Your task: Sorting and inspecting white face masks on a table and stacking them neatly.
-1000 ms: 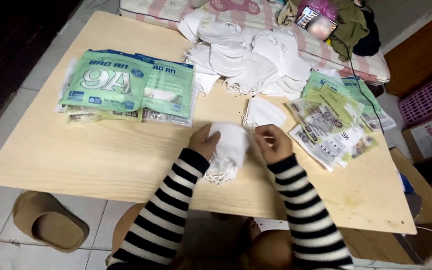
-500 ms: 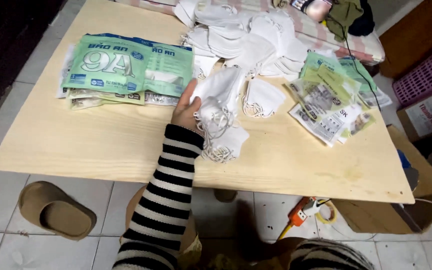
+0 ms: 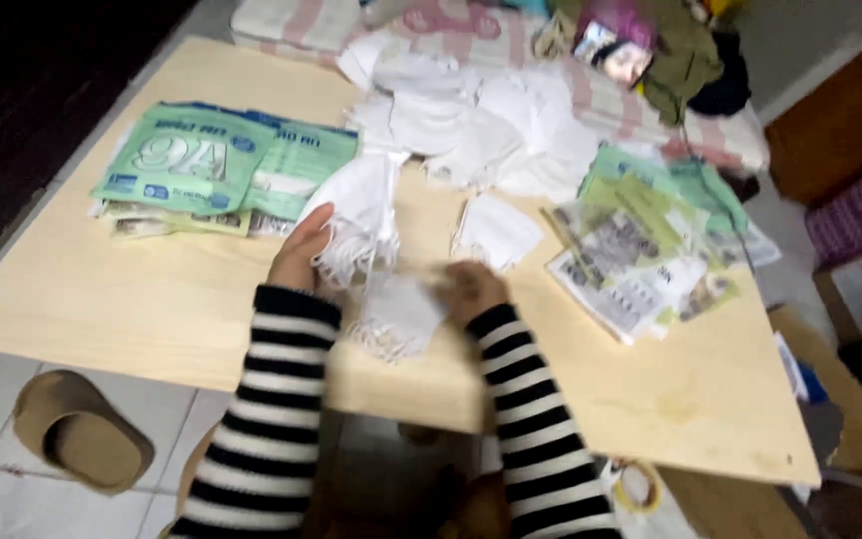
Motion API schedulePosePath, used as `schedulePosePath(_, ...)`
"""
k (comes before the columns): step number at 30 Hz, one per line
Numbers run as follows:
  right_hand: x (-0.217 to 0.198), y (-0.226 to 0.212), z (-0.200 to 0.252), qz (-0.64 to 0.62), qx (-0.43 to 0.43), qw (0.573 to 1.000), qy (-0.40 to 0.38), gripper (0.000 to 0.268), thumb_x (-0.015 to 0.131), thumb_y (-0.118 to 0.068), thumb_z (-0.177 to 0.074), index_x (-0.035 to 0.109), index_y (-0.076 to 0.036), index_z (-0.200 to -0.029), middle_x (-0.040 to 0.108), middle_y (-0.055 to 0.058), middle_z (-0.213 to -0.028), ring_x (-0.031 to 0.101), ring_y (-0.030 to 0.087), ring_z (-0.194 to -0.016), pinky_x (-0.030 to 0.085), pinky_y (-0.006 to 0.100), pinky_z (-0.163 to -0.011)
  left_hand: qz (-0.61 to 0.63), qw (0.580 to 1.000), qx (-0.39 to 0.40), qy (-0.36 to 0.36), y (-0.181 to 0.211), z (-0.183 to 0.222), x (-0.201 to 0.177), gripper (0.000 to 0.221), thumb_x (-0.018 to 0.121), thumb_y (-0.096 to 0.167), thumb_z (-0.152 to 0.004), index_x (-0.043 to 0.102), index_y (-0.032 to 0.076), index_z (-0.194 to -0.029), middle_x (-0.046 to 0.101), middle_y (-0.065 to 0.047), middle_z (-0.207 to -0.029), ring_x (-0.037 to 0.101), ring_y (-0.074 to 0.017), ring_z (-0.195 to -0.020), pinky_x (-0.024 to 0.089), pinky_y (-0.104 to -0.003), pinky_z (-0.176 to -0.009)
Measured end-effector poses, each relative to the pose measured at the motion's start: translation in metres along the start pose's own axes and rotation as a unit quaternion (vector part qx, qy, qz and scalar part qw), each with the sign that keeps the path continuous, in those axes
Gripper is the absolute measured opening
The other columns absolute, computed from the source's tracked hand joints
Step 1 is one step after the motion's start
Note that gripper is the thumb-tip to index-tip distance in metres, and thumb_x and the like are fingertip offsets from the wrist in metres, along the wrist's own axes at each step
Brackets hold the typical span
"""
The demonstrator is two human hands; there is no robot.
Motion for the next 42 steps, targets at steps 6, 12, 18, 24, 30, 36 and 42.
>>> schedulePosePath(6, -0.006, -0.06, 0.035, 0.254, -0.079, 0.954, -0.139, 0.092, 0.082, -0.061, -0.075, 0.046, -0.024, -0.151, 0.055, 0.003, -0.144, 0.049, 0.026, -0.14, 0.037, 0.041, -0.117, 0.022, 0.996, 0.061, 0.067, 0.03, 0.038, 0.012, 0.04, 0.071, 0.009, -0.092, 0.068, 0.008, -0.132, 0.072, -0.023, -0.117, 0.073, -0.0348, -0.105, 0.06, -0.051, -0.099)
schedulePosePath(12, 0.016, -0.04, 0.008, 0.255, -0.102, 0.941, -0.196, 0.08, 0.077, -0.056, -0.08, 0.052, -0.017, -0.145, 0.059, 0.01, -0.144, 0.052, 0.029, -0.138, 0.042, 0.042, -0.117, -0.081, 0.983, 0.117, 0.117, 0.051, 0.09, 0.037, 0.03, 0.075, 0.005, -0.088, 0.076, 0.007, -0.117, 0.075, -0.02, -0.1, 0.077, -0.0283, -0.091, 0.065, -0.042, -0.088)
schedulePosePath(18, -0.005, 0.038, -0.105, 0.291, -0.13, 0.944, -0.084, 0.08, 0.079, -0.061, -0.072, 0.054, -0.034, -0.143, 0.059, 0.0, -0.144, 0.053, 0.024, -0.137, 0.044, 0.039, -0.117, -0.236, 0.96, 0.108, 0.104, 0.044, 0.099, 0.058, 0.029, 0.078, 0.001, -0.083, 0.078, 0.007, -0.112, 0.076, -0.018, -0.105, 0.072, -0.0254, -0.102, 0.058, -0.039, -0.093)
schedulePosePath(24, -0.103, 0.029, -0.069, 0.275, -0.076, 0.951, 0.118, 0.066, 0.079, -0.042, -0.081, 0.055, -0.028, -0.14, 0.066, 0.009, -0.128, 0.062, 0.032, -0.125, 0.051, 0.046, -0.105, -0.314, 0.948, 0.036, -0.04, -0.037, 0.073, 0.057, 0.036, 0.071, -0.005, -0.083, 0.081, 0.009, -0.114, 0.074, -0.02, -0.119, 0.063, -0.0348, -0.123, 0.049, -0.045, -0.106)
schedulePosePath(30, -0.098, 0.044, -0.06, 0.308, -0.132, 0.913, 0.231, 0.074, 0.082, -0.041, -0.076, 0.059, -0.024, -0.144, 0.061, 0.015, -0.138, 0.061, 0.04, -0.124, 0.049, 0.052, -0.104, -0.404, 0.902, -0.044, -0.149, -0.089, 0.051, 0.042, 0.041, 0.073, 0.003, -0.077, 0.082, 0.016, -0.115, 0.075, -0.014, -0.118, 0.064, -0.0341, -0.122, 0.048, -0.042, -0.11)
schedulePosePath(36, -0.098, 0.039, -0.05, 0.228, -0.227, 0.878, 0.354, 0.019, 0.077, -0.03, -0.087, 0.074, -0.018, -0.101, 0.07, 0.006, -0.109, 0.068, 0.032, -0.104, 0.054, 0.039, -0.09, -0.407, 0.904, -0.054, -0.117, -0.075, 0.025, 0.049, 0.031, 0.075, 0.028, -0.093, 0.077, 0.009, -0.118, 0.074, -0.017, -0.118, 0.067, -0.0331, -0.118, 0.054, -0.042, -0.103)
schedulePosePath(42, -0.105, -0.015, -0.003, -0.113, -0.244, 0.911, 0.313, 0.023, 0.091, -0.006, -0.08, 0.076, -0.01, -0.097, 0.064, 0.004, -0.071, 0.062, 0.014, -0.071, 0.053, 0.026, -0.073, -0.457, 0.883, -0.048, -0.09, -0.061, 0.01, 0.037, 0.032, 0.07, 0.033, -0.096, 0.077, 0.013, -0.119, 0.075, -0.01, -0.117, 0.068, -0.0274, -0.116, 0.057, -0.037, -0.099)
Point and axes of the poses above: each hand's wrist, its own z-axis away from the middle knuckle, its own x-axis out of the palm, y = z × x, the point moved 2 cm from there along -z, towards the middle knuckle
